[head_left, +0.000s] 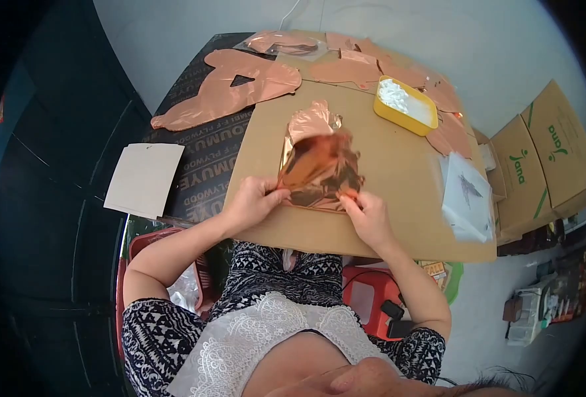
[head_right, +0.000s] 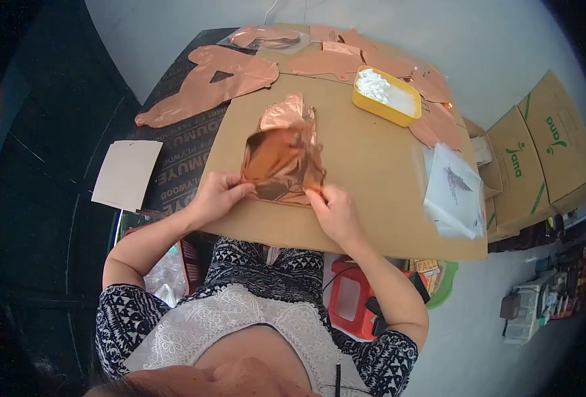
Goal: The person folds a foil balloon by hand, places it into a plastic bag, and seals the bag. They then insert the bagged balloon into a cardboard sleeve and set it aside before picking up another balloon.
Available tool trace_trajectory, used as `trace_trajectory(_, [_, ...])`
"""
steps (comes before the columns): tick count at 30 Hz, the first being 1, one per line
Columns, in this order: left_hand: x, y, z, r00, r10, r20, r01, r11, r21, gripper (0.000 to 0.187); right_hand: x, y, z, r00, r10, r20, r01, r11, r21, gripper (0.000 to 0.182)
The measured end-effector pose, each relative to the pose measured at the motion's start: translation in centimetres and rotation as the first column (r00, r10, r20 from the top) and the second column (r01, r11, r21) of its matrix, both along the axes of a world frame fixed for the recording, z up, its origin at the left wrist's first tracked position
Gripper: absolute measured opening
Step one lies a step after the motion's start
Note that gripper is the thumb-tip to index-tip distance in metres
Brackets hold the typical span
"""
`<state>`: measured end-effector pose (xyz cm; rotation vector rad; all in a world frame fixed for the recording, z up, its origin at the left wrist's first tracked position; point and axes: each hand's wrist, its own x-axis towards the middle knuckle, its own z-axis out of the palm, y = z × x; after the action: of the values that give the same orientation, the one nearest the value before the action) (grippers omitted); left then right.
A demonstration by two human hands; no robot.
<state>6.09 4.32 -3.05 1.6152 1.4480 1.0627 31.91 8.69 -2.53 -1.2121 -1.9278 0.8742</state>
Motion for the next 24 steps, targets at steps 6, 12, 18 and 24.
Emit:
trace_trajectory(6, [0.1,2.6,0.2,0.991,0.119,0.062,-0.104,0.973,-0.208,0.019,-0.7,0.5,-1.0,0.989,-0.089,-0.122,0.087,0.996,-0.020,0.046])
trace_trajectory(12, [0.4,2.8,1.9,0.989,0.118,0.092,-0.079,0.935,-0.346,0.016,0.2,0.1,-1.3,0.999,-0.043,0.024,0.040,0.992,0.116,0.057])
trace_trajectory(18, [0.4,2.2,1.4,0.978,0.116,0.174,-0.043,0.926,-0.375,0.015,0.7,-1.0,-1.4,0.997,-0.044,-0.066,0.055,0.984,0.169,0.062])
trace_trajectory(24, [0.3,2.9,0.6,0.983,0.099,0.156,-0.036,0.931,-0.363,0.015,0.9,-2.0,-1.6,0.991,-0.077,0.114,0.038,0.951,0.306,0.068])
